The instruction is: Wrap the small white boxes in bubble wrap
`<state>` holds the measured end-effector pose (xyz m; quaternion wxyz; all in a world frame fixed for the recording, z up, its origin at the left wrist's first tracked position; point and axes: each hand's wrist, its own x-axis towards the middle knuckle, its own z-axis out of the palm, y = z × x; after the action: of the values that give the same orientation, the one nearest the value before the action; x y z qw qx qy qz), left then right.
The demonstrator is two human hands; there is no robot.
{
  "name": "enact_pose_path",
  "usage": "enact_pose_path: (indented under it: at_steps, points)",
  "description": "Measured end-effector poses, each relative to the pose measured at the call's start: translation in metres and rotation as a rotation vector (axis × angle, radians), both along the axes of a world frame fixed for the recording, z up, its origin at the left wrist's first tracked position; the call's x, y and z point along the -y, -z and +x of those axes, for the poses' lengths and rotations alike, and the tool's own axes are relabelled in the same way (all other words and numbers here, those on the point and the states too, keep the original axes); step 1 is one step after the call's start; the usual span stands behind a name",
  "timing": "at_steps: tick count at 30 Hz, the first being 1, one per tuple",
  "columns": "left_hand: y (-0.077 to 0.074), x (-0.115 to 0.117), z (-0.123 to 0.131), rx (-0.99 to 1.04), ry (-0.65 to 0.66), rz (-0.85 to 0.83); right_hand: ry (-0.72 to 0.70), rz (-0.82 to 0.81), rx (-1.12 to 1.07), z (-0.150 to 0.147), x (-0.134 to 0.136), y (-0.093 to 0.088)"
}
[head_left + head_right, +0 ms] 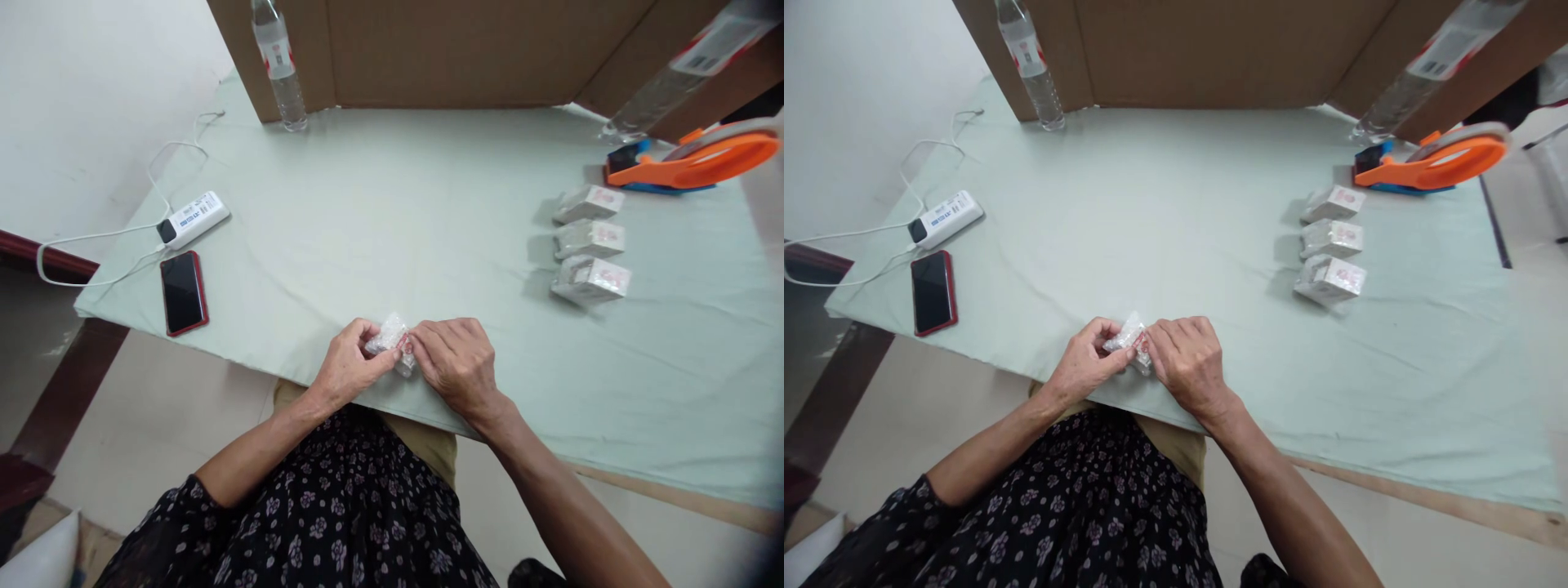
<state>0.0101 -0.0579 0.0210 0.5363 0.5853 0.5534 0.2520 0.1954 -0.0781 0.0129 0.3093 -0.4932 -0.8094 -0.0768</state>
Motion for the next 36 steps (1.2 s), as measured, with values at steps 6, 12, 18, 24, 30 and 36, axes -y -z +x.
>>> enact_pose_path:
  at_steps: [6,12,18,24,30,36]
  points:
    - [0.000,-0.001,0.000,0.011,-0.007,-0.016,0.066,-0.199,-0.303,-0.003,-0.001,0.007]
    - [0.000,-0.001,0.000,0.002,-0.007,-0.014,0.122,-0.386,-0.466,0.000,0.003,0.004]
    - [0.002,0.000,-0.001,0.005,-0.003,-0.014,0.116,-0.531,-0.571,0.006,0.006,0.000]
    - [0.005,-0.001,-0.004,0.043,-0.001,-0.041,0.060,-0.467,-0.507,0.007,0.009,-0.002]
    - [0.007,0.001,-0.006,0.049,-0.005,-0.033,0.072,-0.367,-0.435,-0.004,0.002,0.004]
    - [0.010,-0.002,-0.007,0.142,-0.029,-0.069,0.083,-0.363,-0.453,-0.011,-0.008,-0.003]
